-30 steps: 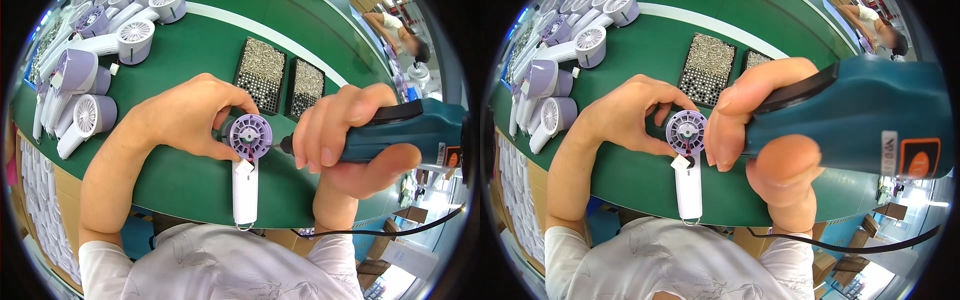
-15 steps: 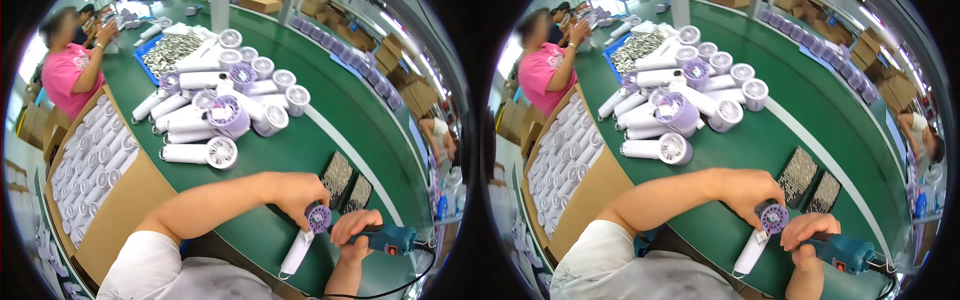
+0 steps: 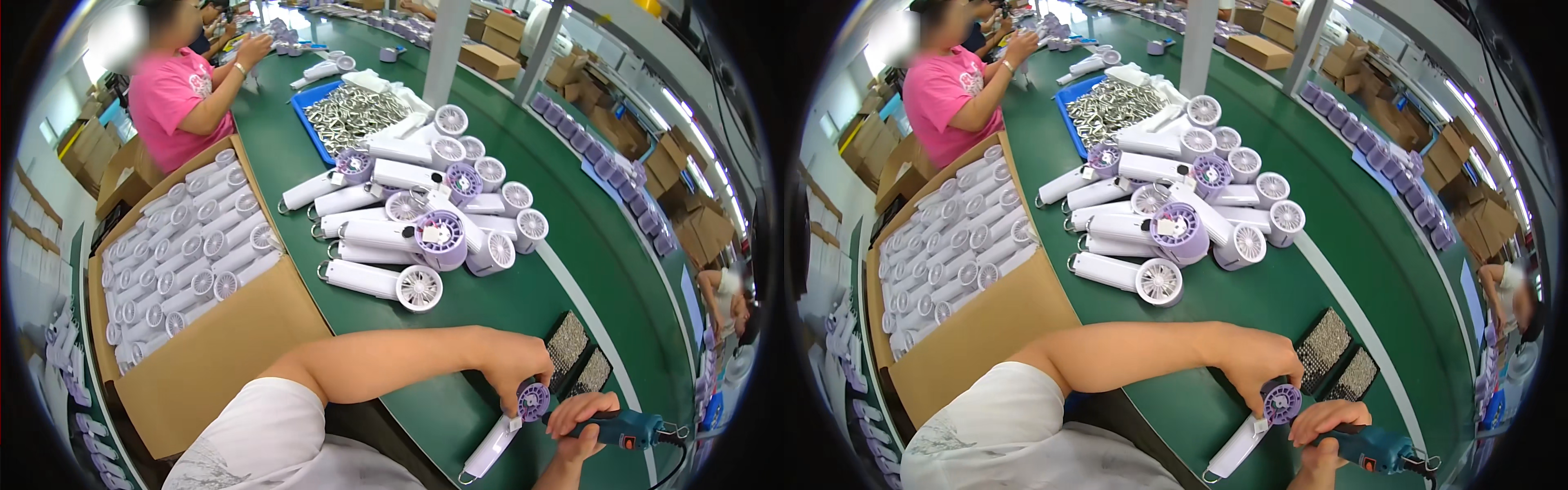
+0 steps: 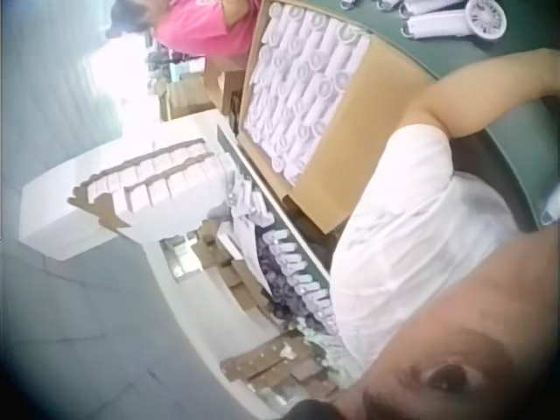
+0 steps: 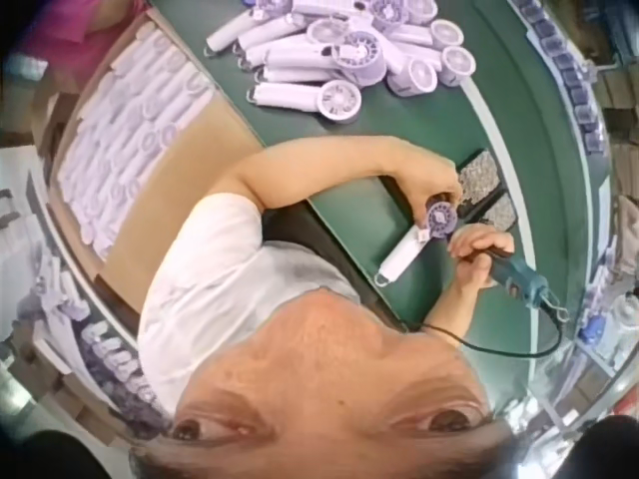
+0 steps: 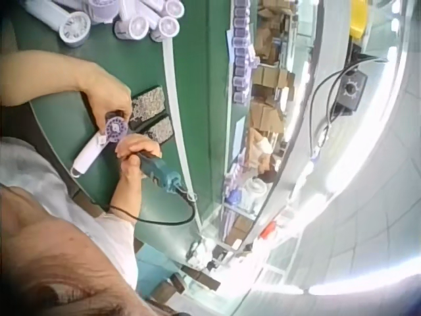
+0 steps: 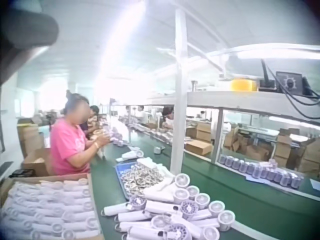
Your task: The person arranges screw trays on the assembly table and assembles portable fans by picking up screws and driving them into the fan components using an electric screwdriver.
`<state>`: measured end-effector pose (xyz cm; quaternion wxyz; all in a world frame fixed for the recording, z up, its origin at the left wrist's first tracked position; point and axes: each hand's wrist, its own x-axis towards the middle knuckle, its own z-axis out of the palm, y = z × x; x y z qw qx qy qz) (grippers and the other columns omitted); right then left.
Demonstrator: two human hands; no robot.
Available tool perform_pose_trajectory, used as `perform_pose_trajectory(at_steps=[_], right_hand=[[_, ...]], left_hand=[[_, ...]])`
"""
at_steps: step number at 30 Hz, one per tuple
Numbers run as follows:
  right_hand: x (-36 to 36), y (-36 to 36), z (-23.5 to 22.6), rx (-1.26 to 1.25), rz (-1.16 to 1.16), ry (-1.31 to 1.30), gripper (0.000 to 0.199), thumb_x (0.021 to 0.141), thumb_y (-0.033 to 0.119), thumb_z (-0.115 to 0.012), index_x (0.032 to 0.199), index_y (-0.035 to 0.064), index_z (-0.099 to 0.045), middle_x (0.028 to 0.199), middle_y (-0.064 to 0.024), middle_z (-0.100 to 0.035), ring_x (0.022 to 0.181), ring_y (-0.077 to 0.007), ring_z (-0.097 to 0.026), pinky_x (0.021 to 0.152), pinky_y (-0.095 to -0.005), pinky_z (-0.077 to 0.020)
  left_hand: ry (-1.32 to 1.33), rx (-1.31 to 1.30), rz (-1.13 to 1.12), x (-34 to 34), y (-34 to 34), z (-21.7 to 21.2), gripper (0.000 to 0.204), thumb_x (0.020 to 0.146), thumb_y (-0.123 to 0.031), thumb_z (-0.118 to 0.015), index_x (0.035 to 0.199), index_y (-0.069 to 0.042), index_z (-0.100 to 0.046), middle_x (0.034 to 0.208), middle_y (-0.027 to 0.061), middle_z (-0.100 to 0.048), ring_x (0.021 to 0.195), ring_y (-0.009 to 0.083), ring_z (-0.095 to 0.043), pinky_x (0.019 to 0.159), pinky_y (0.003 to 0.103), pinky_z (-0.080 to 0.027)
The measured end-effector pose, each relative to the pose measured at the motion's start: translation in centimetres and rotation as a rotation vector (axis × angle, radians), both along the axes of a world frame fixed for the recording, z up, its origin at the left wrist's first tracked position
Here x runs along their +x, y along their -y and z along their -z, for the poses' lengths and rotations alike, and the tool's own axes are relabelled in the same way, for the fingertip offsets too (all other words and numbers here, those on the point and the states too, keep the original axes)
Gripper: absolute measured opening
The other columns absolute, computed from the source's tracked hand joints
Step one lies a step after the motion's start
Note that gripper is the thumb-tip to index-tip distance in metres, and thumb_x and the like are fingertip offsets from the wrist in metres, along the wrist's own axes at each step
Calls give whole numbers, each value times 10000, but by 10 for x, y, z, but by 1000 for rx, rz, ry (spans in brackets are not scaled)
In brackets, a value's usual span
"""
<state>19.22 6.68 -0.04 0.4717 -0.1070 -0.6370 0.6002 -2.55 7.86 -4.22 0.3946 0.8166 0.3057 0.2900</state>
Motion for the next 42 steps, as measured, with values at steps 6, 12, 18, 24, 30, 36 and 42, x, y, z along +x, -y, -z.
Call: perform_pose_trajectory(at_steps=[6, 12, 18, 24, 30, 36, 42], right_hand=[[5, 1, 3, 17, 42, 15, 437, 971, 396, -681, 981, 23, -453, 611, -52, -492, 367, -143, -442, 325, -286, -410], [10, 1, -23, 188, -79, -114, 458, 980, 419, -667, 980, 18, -448, 635, -69, -519, 365, -152, -443, 313, -288, -419], [47, 38, -85, 272, 22, -21, 334, 970, 274, -700, 1112, -3, -579, 703, -85, -561, 500, -184, -529, 427, -311, -460], [117, 104, -43, 151, 334, 469, 305, 913, 14, -714, 1196, 2, -598, 779, -92, -593, 562, -155, -522, 496, -305, -447], [134, 157, -12, 264, 658, 940, 252, 871, 1, -748, 1112, 49, -688, 855, -66, -632, 647, -163, -575, 617, -311, -498], [70, 159, -26, 448, 718, 959, 389, 615, -28, -829, 985, 54, -744, 733, -67, -675, 615, -178, -619, 575, -279, -475], [67, 179, -3, 441, 837, 939, 459, 639, 4, -810, 1091, 59, -753, 903, -95, -713, 730, -218, -694, 642, -299, -561]], left_hand=[[-35, 11, 51, 1, 1, -2, 603, 593, -291, -922, 1058, 29, -712, 943, 180, -741, 871, 324, -720, 766, 391, -568], [-38, 22, 54, 3, -3, 4, 621, 581, -311, -929, 1053, 28, -711, 959, 168, -744, 893, 314, -720, 793, 384, -568], [-42, 38, 56, 3, -5, 0, 611, 583, -309, -926, 1046, 26, -710, 958, 162, -745, 889, 308, -720, 798, 379, -570], [-46, 44, 5, -3, 8, 0, 636, 582, -336, -921, 1053, 31, -703, 965, 168, -745, 895, 305, -726, 798, 378, -577], [-17, 120, 38, 6, 8, 1, 597, 601, -339, -917, 1036, 10, -703, 965, 167, -740, 896, 315, -721, 805, 389, -574], [-11, 93, 10, -9, 0, -2, 578, 645, -258, -908, 1126, -19, -694, 931, 113, -729, 787, 197, -709, 728, 337, -588], [74, -52, -31, 10, 7, -5, 620, 626, -196, -921, 1161, 21, -695, 845, 26, -655, 702, 100, -563, 644, 252, -482]])
